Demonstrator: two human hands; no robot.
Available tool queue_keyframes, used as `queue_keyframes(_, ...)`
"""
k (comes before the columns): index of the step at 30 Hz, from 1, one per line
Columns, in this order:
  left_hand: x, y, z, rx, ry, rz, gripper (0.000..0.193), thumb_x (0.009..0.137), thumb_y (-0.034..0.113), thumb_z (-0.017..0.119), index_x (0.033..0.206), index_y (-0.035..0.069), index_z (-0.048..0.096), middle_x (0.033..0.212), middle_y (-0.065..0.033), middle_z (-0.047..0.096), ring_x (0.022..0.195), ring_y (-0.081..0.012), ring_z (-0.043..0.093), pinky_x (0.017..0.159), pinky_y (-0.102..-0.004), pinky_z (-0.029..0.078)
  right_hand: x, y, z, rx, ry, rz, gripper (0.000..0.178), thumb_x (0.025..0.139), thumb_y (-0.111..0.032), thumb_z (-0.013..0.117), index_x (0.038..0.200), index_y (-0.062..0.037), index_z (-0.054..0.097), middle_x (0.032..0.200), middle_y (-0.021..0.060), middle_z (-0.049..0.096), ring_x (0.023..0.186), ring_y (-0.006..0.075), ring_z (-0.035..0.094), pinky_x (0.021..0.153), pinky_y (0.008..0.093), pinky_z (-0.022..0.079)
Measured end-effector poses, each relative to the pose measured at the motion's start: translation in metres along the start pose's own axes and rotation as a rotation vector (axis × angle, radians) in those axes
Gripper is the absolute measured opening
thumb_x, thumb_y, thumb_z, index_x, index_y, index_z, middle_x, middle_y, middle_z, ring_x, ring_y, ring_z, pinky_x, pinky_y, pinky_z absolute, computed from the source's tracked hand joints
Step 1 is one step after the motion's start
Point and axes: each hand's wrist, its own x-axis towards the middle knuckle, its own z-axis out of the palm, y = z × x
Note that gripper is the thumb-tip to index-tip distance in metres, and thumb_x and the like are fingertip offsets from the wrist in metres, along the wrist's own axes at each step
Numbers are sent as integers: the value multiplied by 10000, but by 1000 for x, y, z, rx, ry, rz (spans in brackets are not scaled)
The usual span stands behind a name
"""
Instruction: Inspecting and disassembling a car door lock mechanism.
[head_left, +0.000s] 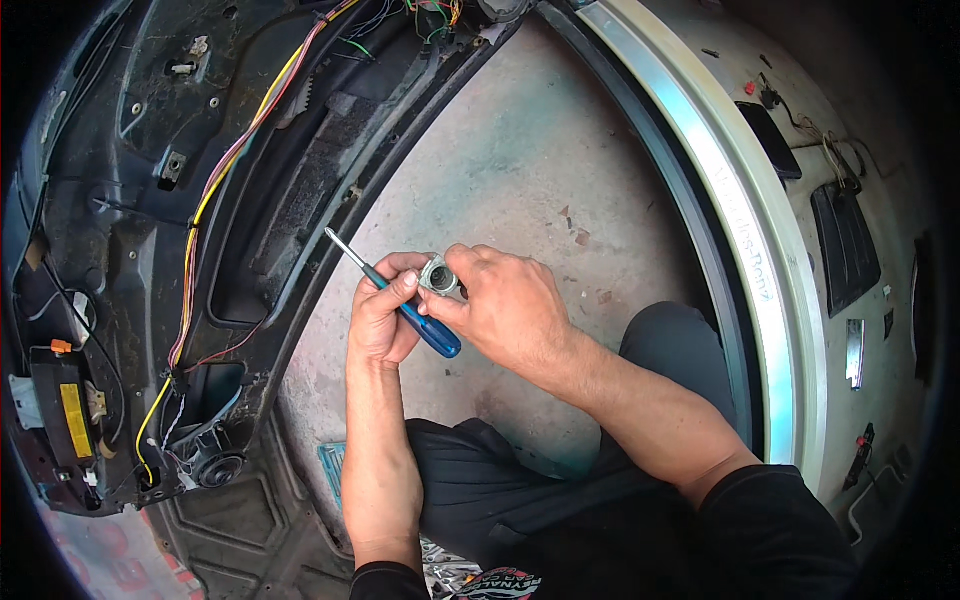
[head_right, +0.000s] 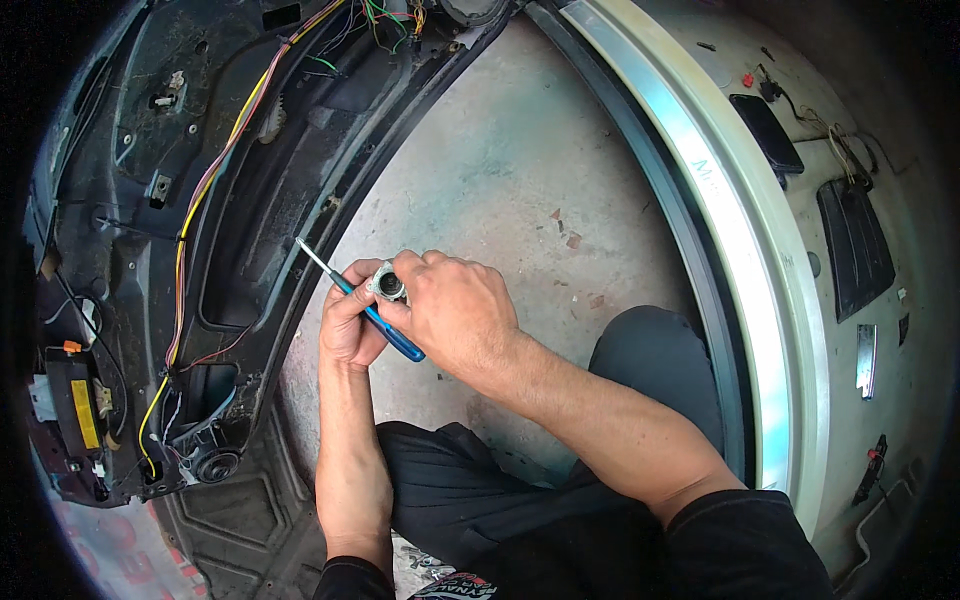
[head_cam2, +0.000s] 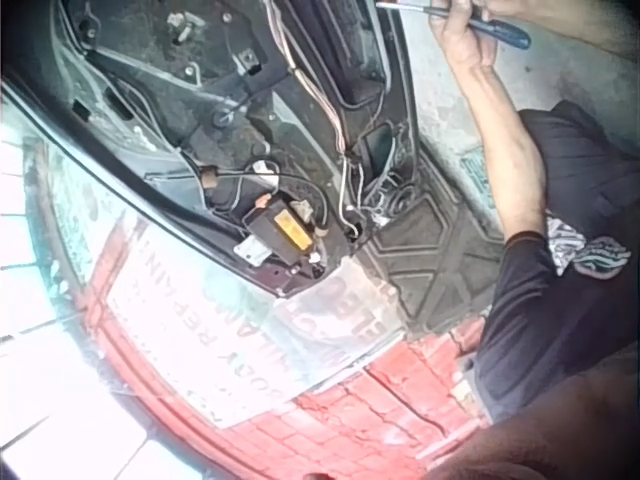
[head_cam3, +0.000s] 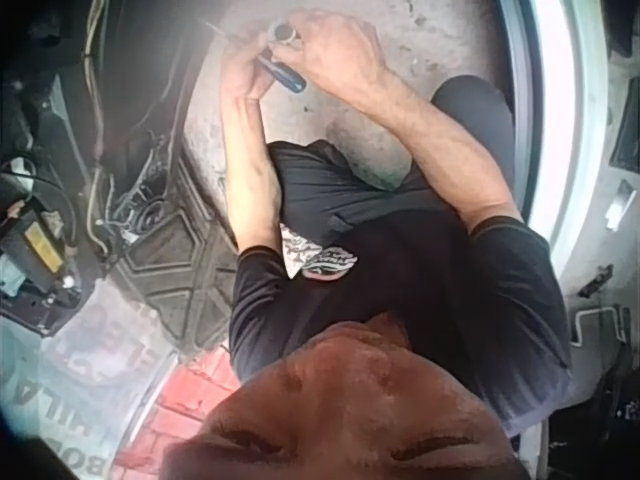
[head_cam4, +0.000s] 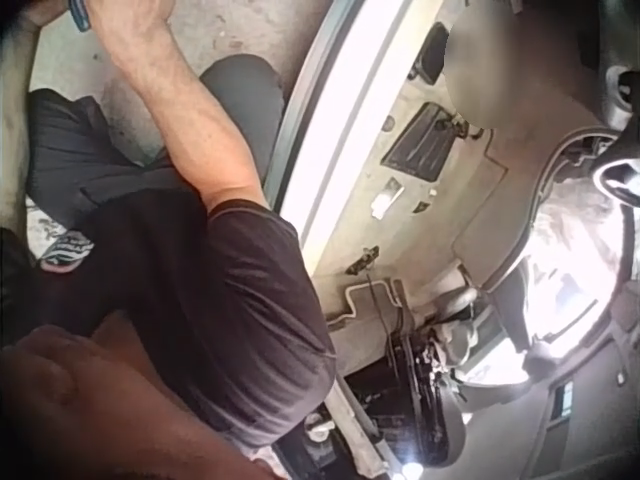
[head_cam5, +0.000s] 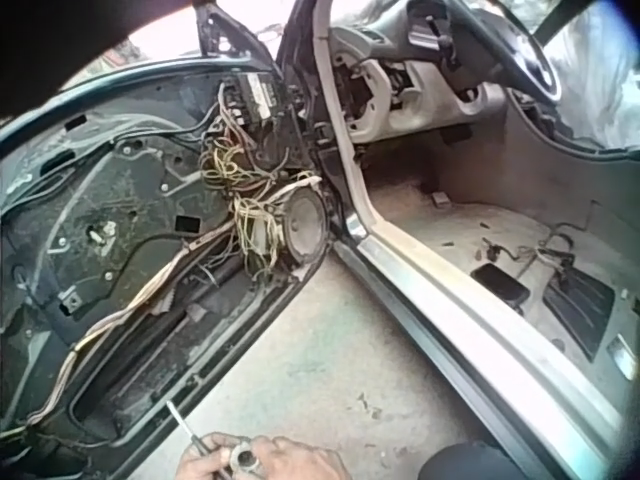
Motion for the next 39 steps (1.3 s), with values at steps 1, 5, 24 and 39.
queue_keyframes(1, 0, 0, 0, 1, 1, 1, 246, 941, 54, 745, 1157, -52, 697, 929, -104, 736, 731, -146, 662, 686, -275, 562, 0, 0, 0, -1, 9, 0, 395, 919, -404, 766, 995, -29, 670, 883, 172, 720, 793, 378, 737, 704, 478, 596)
queue_keyframes(5, 0, 1, -1, 8, -46, -10, 274, 939, 41, 739, 1194, -51, 696, 979, -114, 742, 780, -157, 678, 714, -280, 567, 1, 3, -1, -23, 28, -4, 383, 930, -403, 755, 989, -34, 671, 877, 171, 717, 792, 376, 740, 695, 479, 599)
queue_keyframes(24, 9, -16, -11, -36, -17, -153, 249, 969, 110, 641, 1168, -35, 678, 1015, -91, 728, 896, -187, 708, 829, -348, 601, -1, -3, 3, -139, 20, -59, 353, 875, -378, 768, 1034, -73, 692, 855, 140, 699, 825, 335, 748, 695, 474, 612)
queue_keyframes(39, 5, -4, -1, -3, 38, -192, 222, 1018, 235, 705, 1012, 14, 704, 888, -55, 722, 786, -160, 691, 715, -317, 576, -1, -5, -3, -140, -84, -166, 375, 891, -369, 755, 1121, -76, 714, 938, 145, 715, 900, 313, 747, 768, 439, 611)
